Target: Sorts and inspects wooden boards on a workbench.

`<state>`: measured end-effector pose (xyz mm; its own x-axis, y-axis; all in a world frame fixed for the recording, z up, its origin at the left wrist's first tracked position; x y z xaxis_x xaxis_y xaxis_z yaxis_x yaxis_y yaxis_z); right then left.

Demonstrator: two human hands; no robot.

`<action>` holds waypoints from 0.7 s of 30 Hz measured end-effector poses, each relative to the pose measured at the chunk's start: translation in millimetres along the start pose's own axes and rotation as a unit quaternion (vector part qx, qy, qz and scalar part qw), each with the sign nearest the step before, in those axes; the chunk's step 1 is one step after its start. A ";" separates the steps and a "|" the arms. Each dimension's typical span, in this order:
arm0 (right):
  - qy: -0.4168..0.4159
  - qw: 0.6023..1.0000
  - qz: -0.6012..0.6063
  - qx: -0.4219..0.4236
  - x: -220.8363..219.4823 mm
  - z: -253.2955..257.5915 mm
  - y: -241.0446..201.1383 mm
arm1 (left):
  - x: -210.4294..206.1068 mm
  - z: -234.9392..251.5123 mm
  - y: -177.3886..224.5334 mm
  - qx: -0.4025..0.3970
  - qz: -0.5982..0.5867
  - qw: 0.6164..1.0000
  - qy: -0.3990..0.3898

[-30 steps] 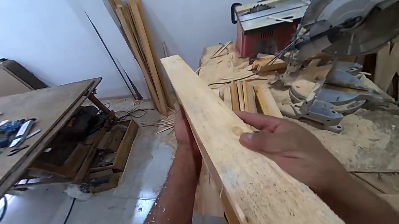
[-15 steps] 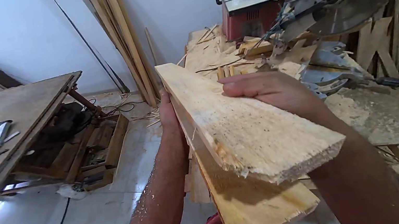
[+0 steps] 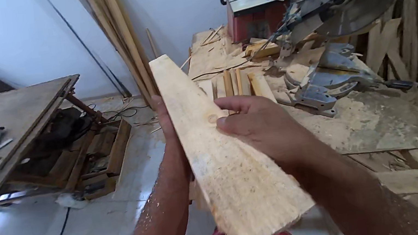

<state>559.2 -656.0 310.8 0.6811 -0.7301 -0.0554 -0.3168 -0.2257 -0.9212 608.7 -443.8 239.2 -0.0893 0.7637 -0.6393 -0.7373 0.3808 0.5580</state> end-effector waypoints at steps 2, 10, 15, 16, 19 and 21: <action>0.025 1.000 0.009 -0.002 4.1 5.1 2.3 | 10.4 2.7 -12.1 0.021 -0.045 0.998 -0.023; 0.178 0.964 -0.194 0.045 24.8 9.5 14.6 | 0.2 -25.8 -33.2 0.153 -0.190 0.969 0.044; 0.035 0.979 -0.193 -0.053 9.4 14.4 84.3 | 5.1 -36.8 -21.4 0.166 -0.176 0.969 0.057; -0.044 0.988 -0.111 -0.098 -0.1 18.5 104.5 | 10.5 -34.4 -20.9 0.155 -0.170 0.971 0.057; -0.172 0.962 0.094 -0.189 -21.5 33.5 151.0 | 37.7 -22.4 -8.7 0.082 -0.065 0.990 0.095; -0.181 0.953 0.148 -0.195 -24.4 44.4 165.3 | 45.7 -19.6 2.2 0.055 0.011 0.988 0.143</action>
<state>519.5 -646.9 142.8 0.6845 -0.5453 -0.4839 -0.7032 -0.3186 -0.6357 589.8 -418.2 200.9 -0.3021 0.5990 -0.7415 -0.6572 0.4326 0.6172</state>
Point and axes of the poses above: each hand's wrist, its own z-axis towards the middle knuckle, its own x-axis out of the back of the hand, y = z × x, the point moved 10 cm from there along z, towards the middle knuckle, and after that the axes turned 15 degrees about -x, right-handed, at the moved point
